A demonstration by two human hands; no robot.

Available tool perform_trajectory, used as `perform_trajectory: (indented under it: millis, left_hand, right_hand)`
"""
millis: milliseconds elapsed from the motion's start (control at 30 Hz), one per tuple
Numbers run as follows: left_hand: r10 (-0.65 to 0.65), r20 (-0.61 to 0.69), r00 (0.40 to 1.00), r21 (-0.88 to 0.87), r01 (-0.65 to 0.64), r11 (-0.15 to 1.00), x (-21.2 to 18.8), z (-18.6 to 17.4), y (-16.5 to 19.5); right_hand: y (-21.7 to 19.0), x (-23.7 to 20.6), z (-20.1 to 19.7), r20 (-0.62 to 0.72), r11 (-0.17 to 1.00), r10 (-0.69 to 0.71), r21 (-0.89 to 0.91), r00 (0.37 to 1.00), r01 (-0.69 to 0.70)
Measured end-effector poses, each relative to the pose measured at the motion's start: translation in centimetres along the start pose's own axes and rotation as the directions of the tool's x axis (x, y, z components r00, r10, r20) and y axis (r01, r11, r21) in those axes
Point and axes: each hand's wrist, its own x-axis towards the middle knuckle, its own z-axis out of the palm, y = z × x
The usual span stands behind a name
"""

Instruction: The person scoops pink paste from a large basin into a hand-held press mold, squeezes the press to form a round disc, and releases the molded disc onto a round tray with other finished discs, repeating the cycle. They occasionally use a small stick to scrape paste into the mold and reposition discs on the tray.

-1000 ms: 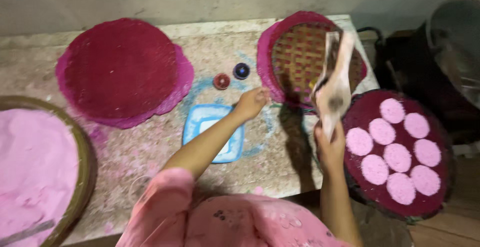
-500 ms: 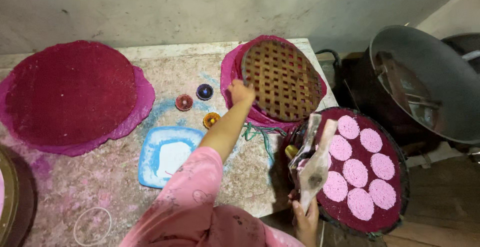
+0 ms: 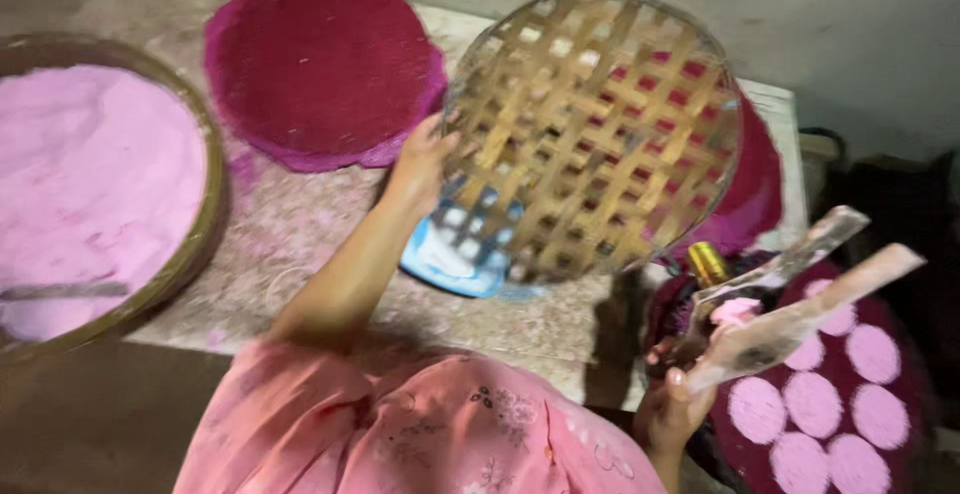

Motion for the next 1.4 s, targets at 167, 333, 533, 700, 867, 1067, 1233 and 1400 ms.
perform_trajectory:
  millis: [167, 333, 533, 700, 867, 1067, 1233, 1400]
  left_hand:
    - [-0.046, -0.298, 0.954, 0.082, 0.074, 0.994, -12.2, -13.7, 1.4]
    - [0.097, -0.277, 0.956, 0.263, -0.022, 0.965, -16.6, -18.4, 1.5]
    - [0.527, -0.111, 0.843, 0.994, 0.093, 0.061, -16.0, -19.7, 11.6]
    - [0.544, 0.305, 0.782, 0.944, -0.172, -0.282, -8.0, -18.2, 15.2]
    - [0.225, 0.099, 0.969, 0.910, 0.003, -0.415, -4.0, -17.6, 16.1]
    - [0.415, 0.018, 0.909, 0.965, 0.093, -0.246, -2.9, -16.4, 17.3]
    - [0.448, 0.289, 0.846, 0.957, -0.266, -0.115, -4.5, -11.1, 14.3]
    - [0.232, 0.570, 0.788, 0.818, -0.570, -0.070, -10.9, -8.3, 4.0]
  right_hand:
    - [1.6, 0.1, 6.3, 0.088, 0.994, 0.087, 0.055, 0.992, -0.092]
    - [3.1, -0.8, 13.7, 0.212, 0.974, 0.169, 0.114, 0.963, -0.196]
    - [2.4, -4.4, 19.6, 0.279, 0.976, 0.175, 0.075, 0.944, -0.202]
    - [1.1, -6.4, 21.1, 0.242, 0.979, 0.182, 0.049, 0.953, -0.200]
    - [-0.2, -7.5, 20.3, 0.124, 0.990, 0.140, -0.038, 0.982, -0.137]
    - [-0.3, -7.9, 18.5, 0.068, 0.989, 0.143, -0.037, 0.987, -0.141]
    - [0.5, -6.6, 17.6, 0.033, 0.990, 0.133, -0.055, 0.991, -0.131]
    - [1.3, -5.2, 16.5, 0.051, 0.991, 0.130, -0.011, 0.990, -0.130]
